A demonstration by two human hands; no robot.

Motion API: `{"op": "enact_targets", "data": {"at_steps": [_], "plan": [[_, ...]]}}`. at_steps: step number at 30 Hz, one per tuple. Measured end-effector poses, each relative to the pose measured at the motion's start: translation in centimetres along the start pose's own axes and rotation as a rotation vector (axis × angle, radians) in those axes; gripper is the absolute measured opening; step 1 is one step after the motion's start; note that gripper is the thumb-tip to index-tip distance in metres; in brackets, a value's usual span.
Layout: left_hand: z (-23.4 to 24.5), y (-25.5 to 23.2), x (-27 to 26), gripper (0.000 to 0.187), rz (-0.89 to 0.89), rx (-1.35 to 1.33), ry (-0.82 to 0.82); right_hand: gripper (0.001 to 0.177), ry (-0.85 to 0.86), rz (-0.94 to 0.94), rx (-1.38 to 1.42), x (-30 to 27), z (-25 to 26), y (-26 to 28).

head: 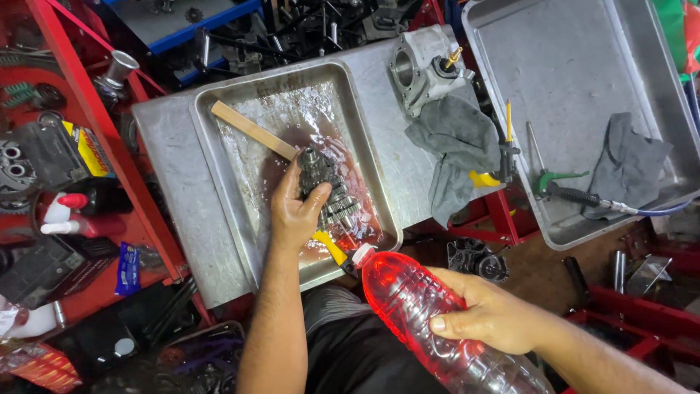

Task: The person scrubs a metal gear shaft with a brush in a tray of liquid, pours a red liquid onto it, and then uses an air gun to blow it dry. They repeat this process with a second gear shaft.

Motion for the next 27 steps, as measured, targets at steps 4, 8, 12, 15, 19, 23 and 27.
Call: {"op": "enact_targets", "data": {"at_steps": [4, 8, 12, 15, 19, 23, 27], "plan": [[0.7, 0.9, 0.1, 0.072, 0.018, 0.236, -0.071, 0.081, 0.036, 0.038, 0.021, 0.7, 0.1, -0.1], [1.2, 3.5, 0.6, 0.064, 0.080, -0.039, -0.197, 0.069, -0.002, -0.039, -0.032, 0.8, 0.3, -0.8], [3.6, 9.6, 0.7, 0.082, 0.246, -0.411, -0.580, 0.076, -0.072, -0.202, -0.233, 0.5, 0.1, -0.5], [1.2, 3.8, 0.1, 0.104, 0.692, -0.413, -0.650, 0.068, -0.035, -0.093, -0.105, 0.9, -0.1, -0.3], [0.2, 2.9, -0.2, 0.092, 0.841, -0.473, -0.605, 0.073, -0.020, -0.143, -0.155, 1.1, -0.1, -0.4], [0.0, 5.1, 0.2, 0.059, 0.671, -0.712, -0.508, 0.071, -0.028, -0.046, -0.034, 1.8, -0.3, -0.1], [-0.4, 6.3, 0.7, 0.041, 0.455, -0.844, -0.265, 0.072, 0.028, -0.028, -0.031, 2.0, -0.5, 0.1]]}}
Point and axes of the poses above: each hand's wrist, its own x-axis towards the middle knuckle, its own z-axis out of the back of the hand, y = z × x, the point moved 6 cm from there along x, towards the middle knuckle, and after that the axes turned 1 degree about -y, right-handed, at the moved point
